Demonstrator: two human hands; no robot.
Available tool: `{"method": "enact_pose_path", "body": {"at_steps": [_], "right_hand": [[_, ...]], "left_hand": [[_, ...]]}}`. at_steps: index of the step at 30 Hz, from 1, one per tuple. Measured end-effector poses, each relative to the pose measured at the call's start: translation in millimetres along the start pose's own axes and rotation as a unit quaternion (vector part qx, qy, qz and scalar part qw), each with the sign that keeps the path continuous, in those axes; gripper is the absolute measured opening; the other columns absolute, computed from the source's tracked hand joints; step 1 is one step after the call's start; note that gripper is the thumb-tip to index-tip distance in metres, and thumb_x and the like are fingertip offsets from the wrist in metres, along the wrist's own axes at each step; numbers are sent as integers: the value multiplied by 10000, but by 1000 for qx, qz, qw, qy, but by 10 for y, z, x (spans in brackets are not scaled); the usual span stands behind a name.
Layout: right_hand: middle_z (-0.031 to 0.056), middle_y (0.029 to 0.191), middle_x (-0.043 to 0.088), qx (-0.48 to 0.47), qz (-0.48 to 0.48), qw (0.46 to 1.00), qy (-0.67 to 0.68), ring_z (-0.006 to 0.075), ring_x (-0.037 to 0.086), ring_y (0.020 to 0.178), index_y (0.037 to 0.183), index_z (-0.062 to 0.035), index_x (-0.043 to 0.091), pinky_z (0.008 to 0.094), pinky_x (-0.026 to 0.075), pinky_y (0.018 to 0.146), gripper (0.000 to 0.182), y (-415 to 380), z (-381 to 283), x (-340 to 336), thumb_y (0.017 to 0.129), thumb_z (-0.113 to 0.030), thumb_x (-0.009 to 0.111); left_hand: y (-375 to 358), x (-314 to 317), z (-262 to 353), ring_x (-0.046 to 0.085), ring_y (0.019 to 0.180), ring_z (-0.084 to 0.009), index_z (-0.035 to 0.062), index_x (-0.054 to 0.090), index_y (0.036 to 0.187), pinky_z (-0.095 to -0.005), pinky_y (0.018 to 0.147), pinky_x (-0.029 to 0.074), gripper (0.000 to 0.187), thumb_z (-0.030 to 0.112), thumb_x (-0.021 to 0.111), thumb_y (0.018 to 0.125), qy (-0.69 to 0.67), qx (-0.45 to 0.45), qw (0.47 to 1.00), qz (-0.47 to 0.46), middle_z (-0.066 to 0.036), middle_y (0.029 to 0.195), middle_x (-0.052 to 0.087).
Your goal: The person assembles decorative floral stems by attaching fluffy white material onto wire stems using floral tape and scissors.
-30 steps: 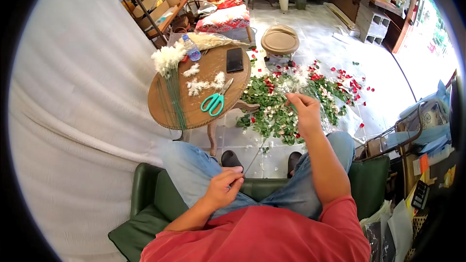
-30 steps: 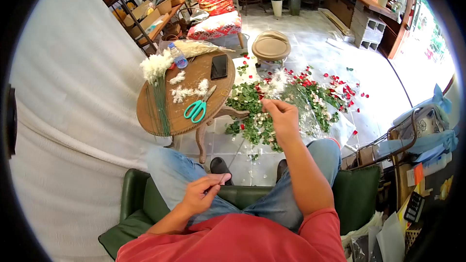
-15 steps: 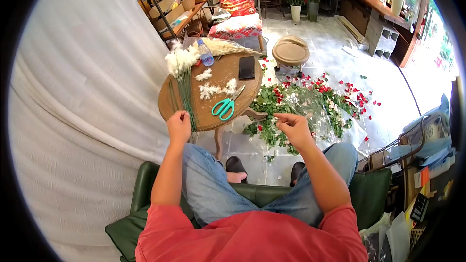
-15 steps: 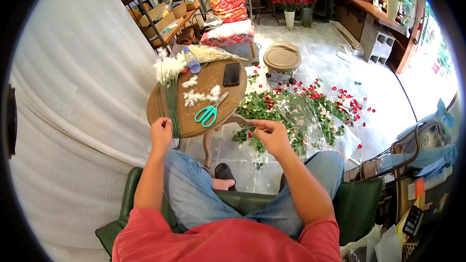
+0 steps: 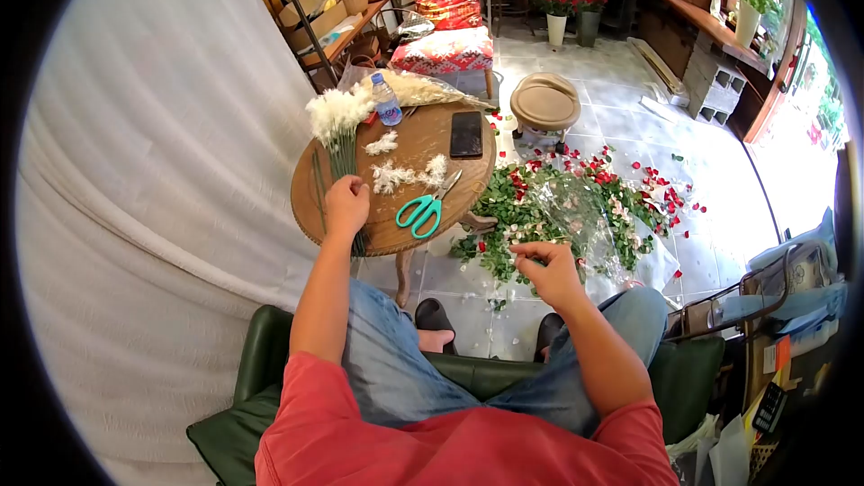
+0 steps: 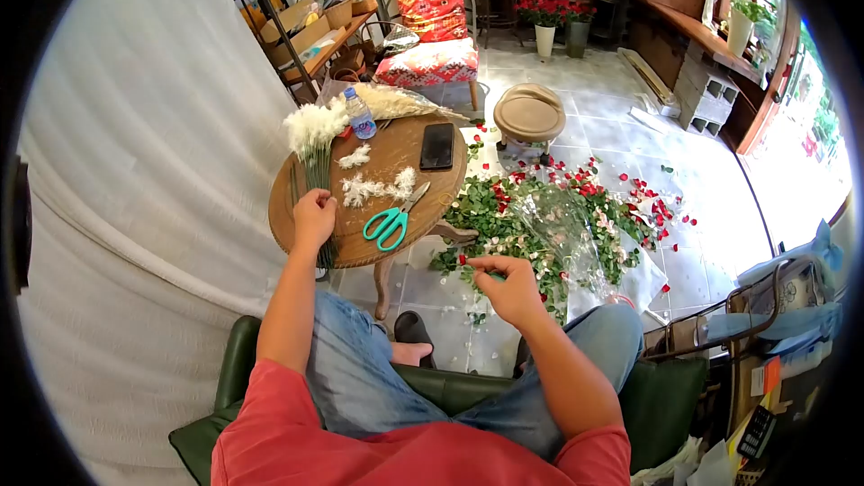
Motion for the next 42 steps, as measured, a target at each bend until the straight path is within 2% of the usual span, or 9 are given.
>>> {"method": "enact_pose_path", "body": {"at_steps": [6,11,13,21,25,27,28,34,42], "right_hand": [[108,932,755,-19,-10,998,-63,152,682,881,1055,-6,754,294,519,829,242,11,29,135,846,-90,665],[122,976,754,7,-23,996,-88,181,693,937,1030,-2,753,310,514,875,223,55,58,230,845,-101,677],[125,998,749,28,-27,994,-100,195,693,943,1028,-8,753,312,509,885,215,62,133,263,847,-96,678],[143,954,722,-11,-72,992,-103,249,694,920,1021,-27,753,335,515,849,202,77,65,484,845,-94,681],[145,963,721,-21,-73,990,-120,268,694,916,1018,-37,755,335,517,847,200,76,43,522,844,-96,677],[145,958,719,-23,-65,990,-121,278,694,910,1015,-44,756,341,520,840,199,78,56,519,843,-101,674],[145,958,719,-22,-64,990,-121,278,694,910,1015,-44,756,341,520,840,199,73,67,516,843,-101,674],[145,953,718,-30,-69,989,-131,286,686,902,1017,-47,755,354,524,823,208,40,84,544,833,-97,672],[139,935,716,-64,-52,987,-135,294,682,899,1002,-63,762,363,525,806,198,28,129,494,828,-91,672]], "left_hand": [[429,219,68,662,897,-338,16,701,1108,-409,818,527,328,133,728,803,-7,100,995,-28,-182,985,672],[482,492,-64,673,883,-332,9,692,1171,-381,811,531,377,119,723,812,8,72,992,-108,-175,966,684],[533,455,-139,665,769,-174,38,697,1186,-308,740,532,365,99,736,829,-58,19,995,-73,-105,860,704],[526,251,-210,579,642,-69,-31,714,1026,-219,592,462,141,58,665,928,-386,-59,920,10,-12,779,669],[573,292,-336,622,686,-151,-7,721,1030,-279,637,502,172,96,704,892,-319,-60,946,-18,-33,814,677],[406,242,-55,642,775,-269,25,726,1041,-375,723,530,249,158,750,831,99,208,965,128,-68,865,671],[353,245,110,632,865,-348,41,738,987,-441,809,522,260,199,768,782,61,183,976,100,-118,914,658],[62,847,471,654,816,-317,22,736,853,-404,771,527,156,165,754,796,28,90,978,-185,-145,880,665],[78,874,484,641,742,-241,3,680,901,-367,694,507,137,137,696,878,-66,85,987,-116,-136,808,669]]}}
Point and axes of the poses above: each hand's wrist, its own y-axis towards the middle knuckle, its own x-axis out of the palm, z = x × y, the point moved 4 cm from there along y, towards the middle knuckle
